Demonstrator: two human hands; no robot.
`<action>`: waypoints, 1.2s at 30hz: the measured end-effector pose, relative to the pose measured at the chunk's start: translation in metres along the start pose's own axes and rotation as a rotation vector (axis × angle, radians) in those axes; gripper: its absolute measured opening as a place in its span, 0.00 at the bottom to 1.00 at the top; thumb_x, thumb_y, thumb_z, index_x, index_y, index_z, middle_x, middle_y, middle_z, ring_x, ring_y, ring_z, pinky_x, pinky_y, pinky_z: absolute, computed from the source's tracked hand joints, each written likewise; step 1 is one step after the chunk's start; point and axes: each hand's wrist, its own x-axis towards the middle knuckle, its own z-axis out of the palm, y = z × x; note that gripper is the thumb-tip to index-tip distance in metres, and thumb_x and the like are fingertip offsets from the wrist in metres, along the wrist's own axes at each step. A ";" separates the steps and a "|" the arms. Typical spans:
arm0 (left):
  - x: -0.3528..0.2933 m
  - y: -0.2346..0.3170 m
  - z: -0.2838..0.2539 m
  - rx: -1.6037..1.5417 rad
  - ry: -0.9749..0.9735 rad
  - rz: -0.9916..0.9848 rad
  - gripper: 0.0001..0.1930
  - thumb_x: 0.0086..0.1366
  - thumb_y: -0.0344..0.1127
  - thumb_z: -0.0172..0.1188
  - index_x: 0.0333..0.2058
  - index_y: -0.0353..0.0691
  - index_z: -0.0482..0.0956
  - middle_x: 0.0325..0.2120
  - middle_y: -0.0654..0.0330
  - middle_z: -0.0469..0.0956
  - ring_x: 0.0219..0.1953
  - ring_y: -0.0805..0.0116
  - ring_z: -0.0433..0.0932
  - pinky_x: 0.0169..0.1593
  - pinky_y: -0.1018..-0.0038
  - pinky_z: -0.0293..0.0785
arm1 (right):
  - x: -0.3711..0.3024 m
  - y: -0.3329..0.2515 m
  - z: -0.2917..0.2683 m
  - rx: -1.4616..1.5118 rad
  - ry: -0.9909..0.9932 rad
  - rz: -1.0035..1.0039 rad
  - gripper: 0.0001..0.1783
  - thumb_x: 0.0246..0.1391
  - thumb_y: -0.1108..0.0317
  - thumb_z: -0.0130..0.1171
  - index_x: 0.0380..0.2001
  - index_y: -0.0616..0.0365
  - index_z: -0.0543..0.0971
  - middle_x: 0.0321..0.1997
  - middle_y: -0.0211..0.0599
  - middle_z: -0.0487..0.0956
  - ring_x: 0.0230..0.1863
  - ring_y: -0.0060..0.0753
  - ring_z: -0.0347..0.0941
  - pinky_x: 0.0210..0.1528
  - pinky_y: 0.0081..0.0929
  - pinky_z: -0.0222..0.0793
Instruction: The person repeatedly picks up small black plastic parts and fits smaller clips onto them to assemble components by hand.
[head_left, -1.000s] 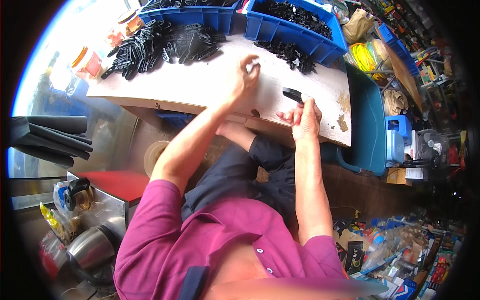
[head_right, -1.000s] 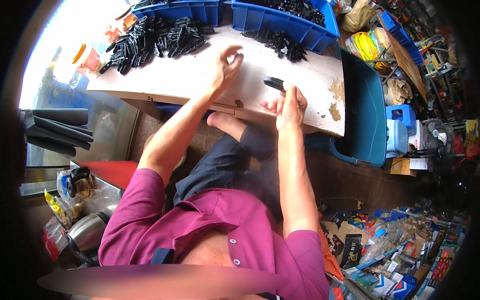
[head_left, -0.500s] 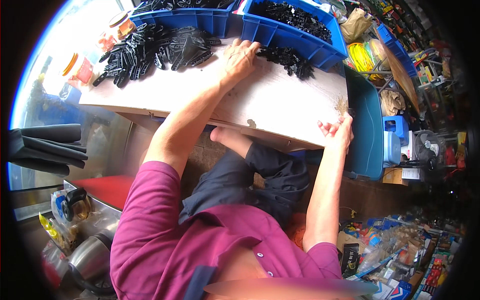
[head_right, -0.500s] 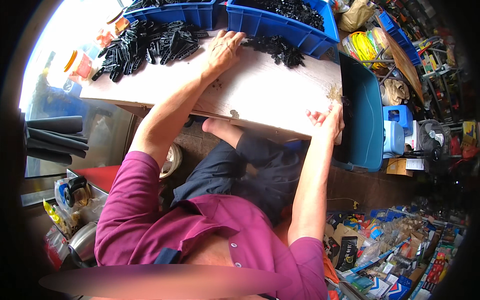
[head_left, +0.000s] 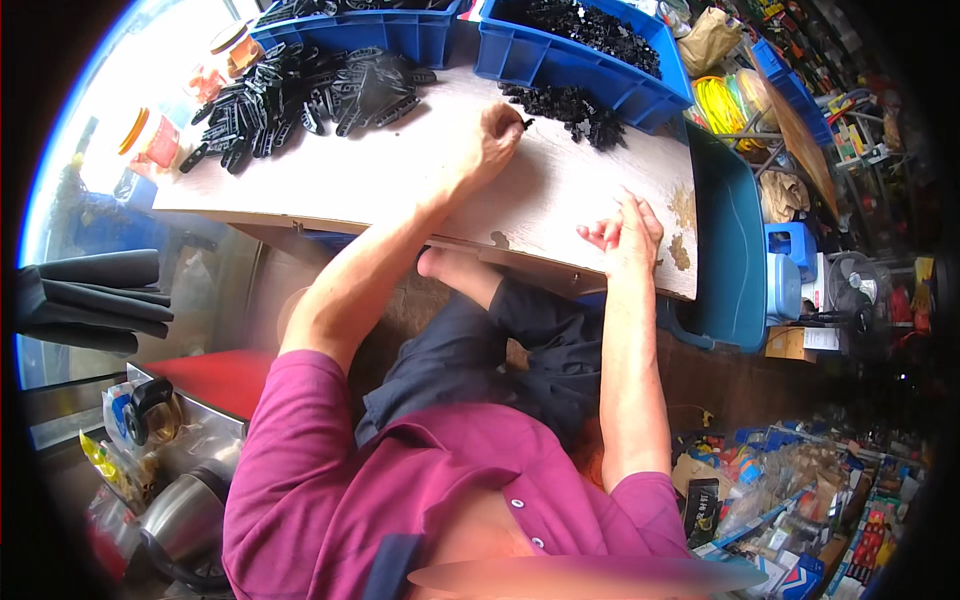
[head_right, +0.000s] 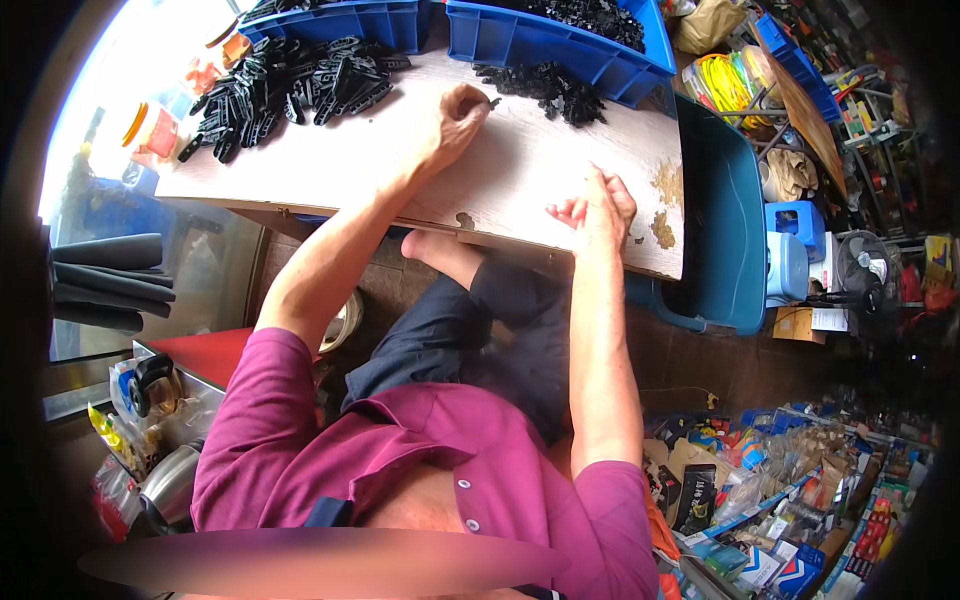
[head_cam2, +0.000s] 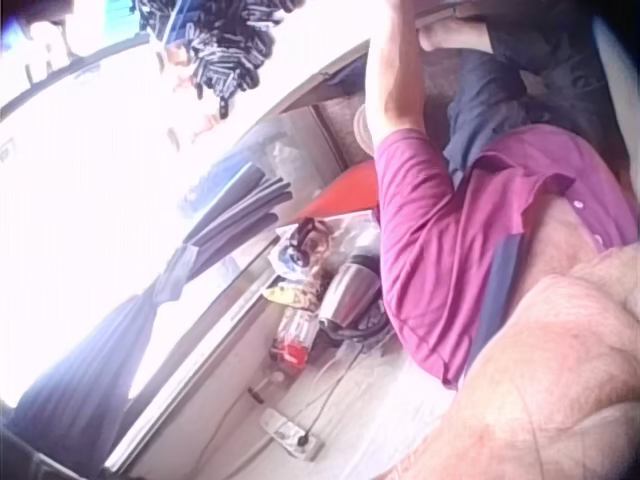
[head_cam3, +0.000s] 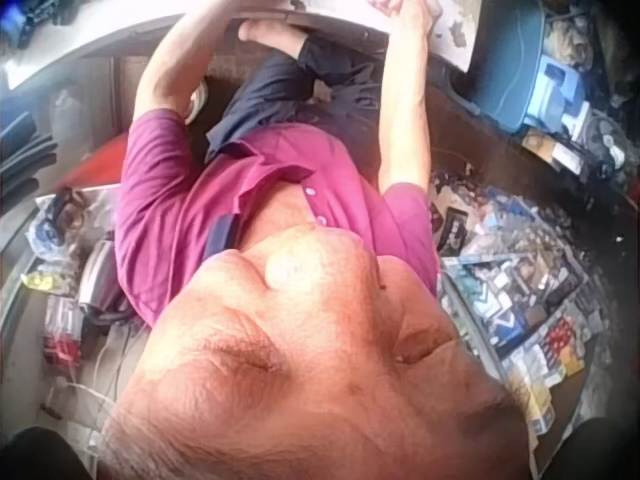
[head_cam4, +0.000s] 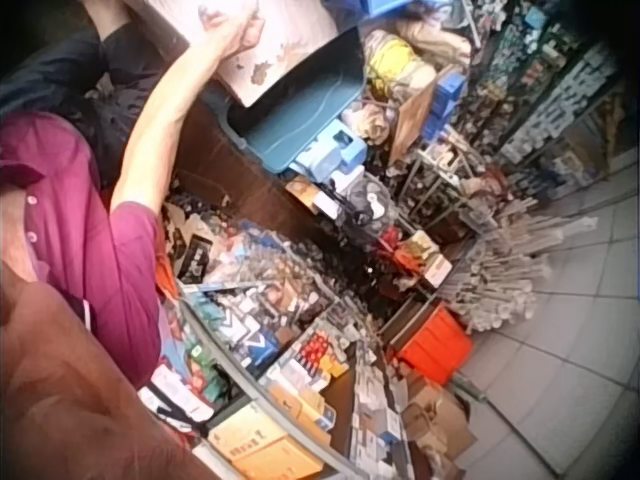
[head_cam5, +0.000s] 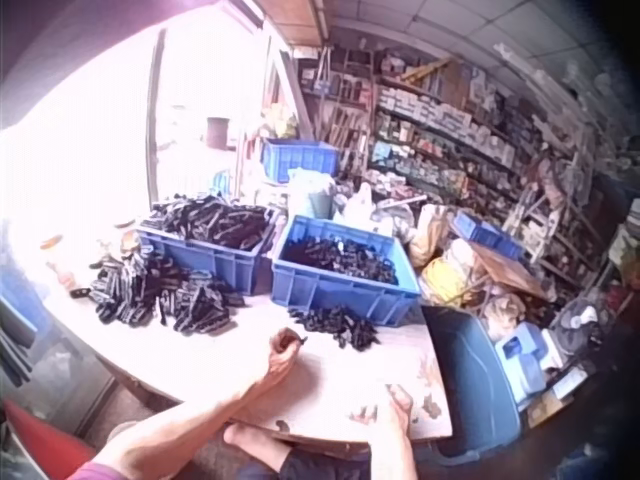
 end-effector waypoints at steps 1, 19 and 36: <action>-0.004 -0.015 0.004 -0.405 0.010 0.085 0.07 0.64 0.34 0.56 0.33 0.36 0.75 0.26 0.63 0.76 0.29 0.79 0.73 0.34 0.81 0.70 | -0.004 0.002 0.011 -0.024 -0.042 0.003 0.10 0.56 0.64 0.59 0.36 0.56 0.74 0.08 0.27 0.65 0.12 0.27 0.70 0.25 0.46 0.79; -0.062 0.015 0.010 -0.684 -0.288 -0.254 0.07 0.59 0.32 0.60 0.30 0.34 0.76 0.26 0.60 0.77 0.29 0.75 0.75 0.36 0.80 0.73 | -0.001 0.018 0.027 -0.195 -0.447 -0.073 0.12 0.52 0.68 0.64 0.36 0.61 0.75 0.09 0.28 0.68 0.09 0.22 0.63 0.16 0.22 0.68; -0.018 -0.025 -0.120 1.107 0.218 0.426 0.18 0.55 0.31 0.60 0.47 0.44 0.75 0.40 0.61 0.76 0.47 0.59 0.71 0.49 0.64 0.68 | -0.011 0.022 0.028 -0.078 -0.358 -0.093 0.08 0.54 0.66 0.62 0.31 0.54 0.73 0.09 0.26 0.66 0.12 0.24 0.68 0.20 0.34 0.77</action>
